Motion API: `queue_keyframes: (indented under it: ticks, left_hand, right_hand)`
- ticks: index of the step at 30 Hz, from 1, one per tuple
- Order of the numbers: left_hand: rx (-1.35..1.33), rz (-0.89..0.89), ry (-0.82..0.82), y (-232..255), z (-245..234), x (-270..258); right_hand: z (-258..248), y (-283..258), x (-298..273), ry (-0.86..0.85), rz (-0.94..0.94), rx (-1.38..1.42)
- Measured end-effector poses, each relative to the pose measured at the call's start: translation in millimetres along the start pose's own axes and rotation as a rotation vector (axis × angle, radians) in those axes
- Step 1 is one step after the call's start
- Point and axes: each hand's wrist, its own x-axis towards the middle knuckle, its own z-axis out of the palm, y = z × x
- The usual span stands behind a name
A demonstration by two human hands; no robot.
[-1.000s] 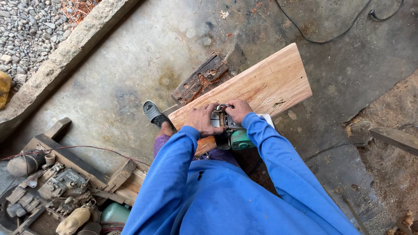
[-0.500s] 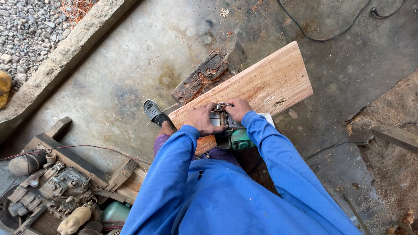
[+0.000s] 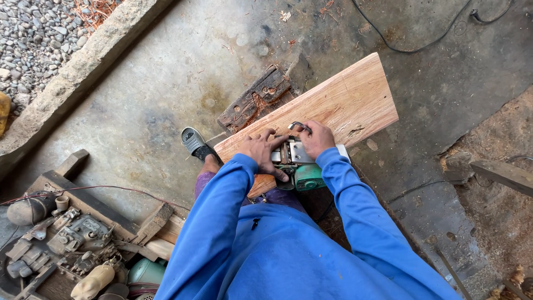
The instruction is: Adjusting and aligning the blades of an electric power planer using a wrench and a metal straight edge.
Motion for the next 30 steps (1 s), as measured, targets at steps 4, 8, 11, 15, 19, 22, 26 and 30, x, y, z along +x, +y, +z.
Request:
queue_keyframes:
  ticks: [4,8,11,15,19,22,26,30]
  left_hand:
    - [0.092,-0.010,-0.136,6,-8,4]
    - [0.098,-0.025,-0.159,4,-6,10]
    - [0.098,-0.030,-0.178,7,-10,8]
    - [0.110,-0.017,-0.184,4,-4,11]
    - [0.122,-0.029,-0.175,12,-15,7]
    - [0.117,-0.038,-0.178,10,-14,2]
    - [0.108,-0.005,-0.163,4,-11,6]
    - [0.122,0.004,-0.160,0,-6,12]
  right_hand:
    - [-15,4,-24,0.178,-0.095,-0.204]
    - [-13,16,-46,0.344,-0.138,-0.351]
    - [-8,19,-47,0.403,-0.150,-0.321]
    - [-4,23,-45,0.413,-0.138,-0.315]
    - [-5,26,-36,0.437,-0.055,-0.308]
    - [-2,25,-35,0.435,-0.042,-0.323]
    - [-1,32,-33,0.465,-0.064,-0.333]
    - [-2,38,-28,0.463,-0.057,-0.314]
